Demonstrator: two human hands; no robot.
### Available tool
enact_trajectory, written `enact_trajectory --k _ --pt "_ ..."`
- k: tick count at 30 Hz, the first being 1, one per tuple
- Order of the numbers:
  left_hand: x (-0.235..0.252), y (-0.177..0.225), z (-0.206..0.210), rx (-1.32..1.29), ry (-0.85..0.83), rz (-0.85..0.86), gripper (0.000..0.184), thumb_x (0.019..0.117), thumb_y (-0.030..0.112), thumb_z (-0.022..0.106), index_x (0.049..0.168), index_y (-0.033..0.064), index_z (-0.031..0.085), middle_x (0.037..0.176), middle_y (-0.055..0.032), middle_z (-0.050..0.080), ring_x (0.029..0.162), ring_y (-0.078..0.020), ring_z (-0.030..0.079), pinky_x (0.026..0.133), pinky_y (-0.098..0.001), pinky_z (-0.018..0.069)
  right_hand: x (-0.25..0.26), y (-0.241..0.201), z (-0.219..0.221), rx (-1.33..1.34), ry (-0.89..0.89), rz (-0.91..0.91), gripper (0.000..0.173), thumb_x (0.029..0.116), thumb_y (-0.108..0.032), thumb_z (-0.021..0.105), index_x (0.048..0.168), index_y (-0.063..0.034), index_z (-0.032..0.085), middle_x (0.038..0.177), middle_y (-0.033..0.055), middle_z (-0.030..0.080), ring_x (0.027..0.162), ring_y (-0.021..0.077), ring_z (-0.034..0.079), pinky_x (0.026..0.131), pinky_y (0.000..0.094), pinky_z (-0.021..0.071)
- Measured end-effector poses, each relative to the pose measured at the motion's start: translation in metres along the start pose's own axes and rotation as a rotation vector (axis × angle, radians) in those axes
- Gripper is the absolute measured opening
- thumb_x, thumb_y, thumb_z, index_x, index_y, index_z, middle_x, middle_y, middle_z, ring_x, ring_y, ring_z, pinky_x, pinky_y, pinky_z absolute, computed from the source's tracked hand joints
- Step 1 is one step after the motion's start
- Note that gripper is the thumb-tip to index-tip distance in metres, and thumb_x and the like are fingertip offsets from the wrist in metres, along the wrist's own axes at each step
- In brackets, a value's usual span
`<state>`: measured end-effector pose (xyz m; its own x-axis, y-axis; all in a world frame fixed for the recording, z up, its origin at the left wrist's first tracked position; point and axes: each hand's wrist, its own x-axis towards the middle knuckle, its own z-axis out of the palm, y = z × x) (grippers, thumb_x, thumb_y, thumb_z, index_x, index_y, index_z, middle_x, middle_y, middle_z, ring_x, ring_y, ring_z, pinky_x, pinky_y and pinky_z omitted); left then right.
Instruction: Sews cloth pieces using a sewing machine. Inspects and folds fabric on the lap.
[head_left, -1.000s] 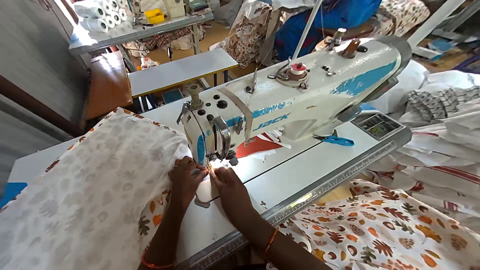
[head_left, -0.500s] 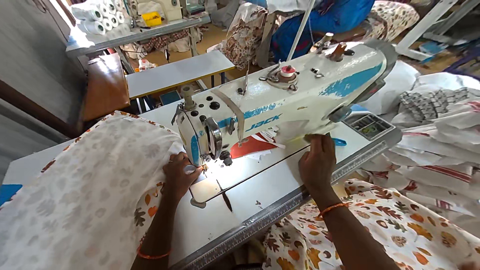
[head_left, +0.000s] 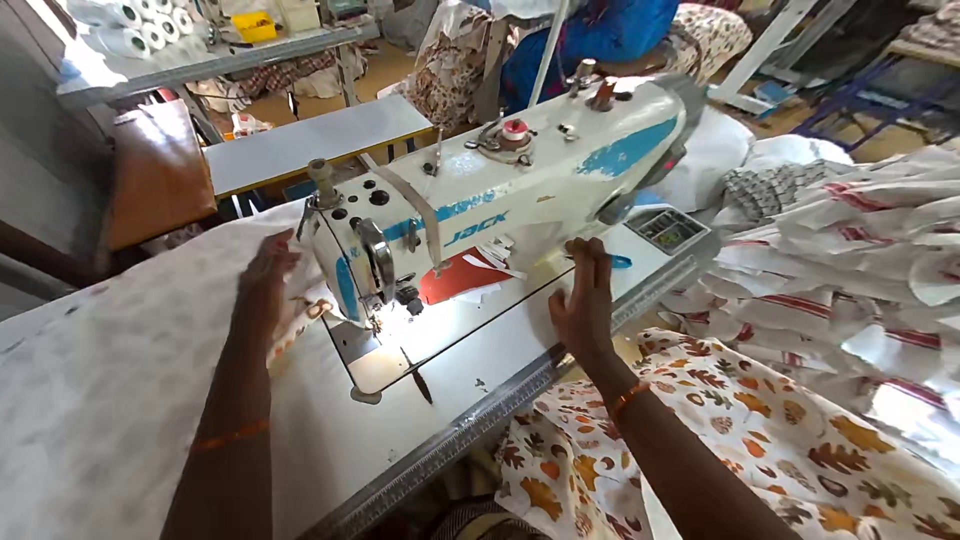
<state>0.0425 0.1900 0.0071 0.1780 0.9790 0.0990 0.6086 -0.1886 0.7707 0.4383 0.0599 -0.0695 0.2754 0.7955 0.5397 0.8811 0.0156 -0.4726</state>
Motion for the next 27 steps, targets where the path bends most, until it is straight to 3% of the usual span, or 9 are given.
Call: enact_trajectory --k 3,5,8,12,17,20,23,25,27 --pt "-0.063 0.008 0.01 0.037 0.245 0.181 0.046 0.1102 0.029 0.036 0.137 -0.0036 0.054 0.125 -0.0233 0.066 0.113 -0.032 0.066 0.098 -0.0535 0.052 -0.074 -0.045 -0.063 0.082 -0.465 0.089 0.016 0.094 -0.004 0.067 0.108 -0.0004 0.072 0.105 0.018 0.07 0.092 0.0328 0.07 0.08 0.0531 0.0593" --pt "-0.117 0.001 0.032 0.014 0.236 0.206 0.041 0.1075 0.024 0.041 0.129 -0.0071 0.057 0.124 -0.0222 0.065 0.114 -0.0293 0.064 0.099 -0.0497 0.0512 -0.135 -0.064 -0.086 0.123 -0.873 0.161 0.015 0.0958 -0.012 0.065 0.104 -0.0035 0.075 0.097 0.0155 0.074 0.089 0.0344 0.072 0.081 0.0591 0.0572" --pt "-0.172 -0.012 0.063 0.009 0.172 0.177 0.035 0.1008 0.021 0.051 0.121 -0.0046 0.063 0.122 -0.0184 0.067 0.117 -0.0283 0.064 0.1 -0.0487 0.0529 -0.186 -0.094 -0.089 -0.121 -1.111 0.262 0.016 0.0971 -0.012 0.063 0.107 -0.0032 0.072 0.1 0.0209 0.073 0.096 0.044 0.071 0.078 0.0643 0.054" --pt "-0.193 -0.014 0.071 0.067 0.16 0.239 0.032 0.0991 0.02 0.054 0.117 -0.003 0.068 0.117 -0.0181 0.068 0.114 -0.029 0.064 0.099 -0.0501 0.0503 -0.184 -0.097 -0.084 -0.171 -1.18 0.336 0.028 0.0998 -0.013 0.058 0.125 -0.0011 0.062 0.106 0.0257 0.069 0.101 0.0474 0.068 0.081 0.0644 0.0529" --pt "-0.202 0.006 0.077 0.093 0.123 0.318 0.026 0.0983 0.013 0.055 0.111 -0.004 0.07 0.108 -0.0181 0.07 0.104 -0.0304 0.068 0.093 -0.0515 0.0546 -0.191 -0.034 -0.078 0.532 -0.961 0.819 0.037 0.0927 -0.014 0.071 0.123 -0.0005 0.054 0.097 0.0102 0.068 0.079 0.015 0.066 0.072 0.0343 0.0554" --pt "-0.221 0.029 0.122 0.104 -0.223 0.424 0.021 0.0953 0.01 0.065 0.112 0.0019 0.073 0.109 -0.0148 0.073 0.103 -0.0311 0.07 0.091 -0.0537 0.0558 -0.207 -0.034 -0.082 0.58 -0.915 0.662 0.028 0.0957 -0.016 0.067 0.117 0.001 0.063 0.097 0.0092 0.07 0.083 0.0144 0.068 0.078 0.0346 0.057" --pt "-0.232 0.057 0.18 0.23 -0.717 0.568 0.032 0.0947 0.014 0.069 0.127 0.0111 0.071 0.13 -0.0161 0.067 0.126 -0.0363 0.06 0.103 -0.059 0.048 -0.218 -0.041 -0.085 0.512 -0.887 0.457 0.028 0.1011 -0.022 0.061 0.117 0.0006 0.067 0.103 0.0123 0.071 0.092 0.0176 0.069 0.086 0.0356 0.057" --pt "-0.234 0.056 0.199 0.241 -0.52 0.742 0.014 0.0911 0.006 0.069 0.102 0.0083 0.077 0.108 -0.0131 0.074 0.106 -0.033 0.071 0.089 -0.0542 0.0579 -0.218 -0.037 -0.097 0.459 -0.875 0.3 0.037 0.0986 -0.029 0.067 0.12 0.0017 0.066 0.109 0.0166 0.07 0.099 0.0245 0.069 0.092 0.0426 0.0566" --pt "-0.224 0.067 0.184 0.261 -0.22 0.8 0.013 0.0863 0.004 0.071 0.093 0.0102 0.08 0.095 -0.0104 0.075 0.084 -0.0293 0.074 0.072 -0.0489 0.0611 -0.213 -0.027 -0.121 0.339 -0.941 0.17 0.059 0.0885 -0.038 0.079 0.129 0.0009 0.062 0.121 0.0224 0.065 0.115 0.0375 0.063 0.1 0.0596 0.0488"
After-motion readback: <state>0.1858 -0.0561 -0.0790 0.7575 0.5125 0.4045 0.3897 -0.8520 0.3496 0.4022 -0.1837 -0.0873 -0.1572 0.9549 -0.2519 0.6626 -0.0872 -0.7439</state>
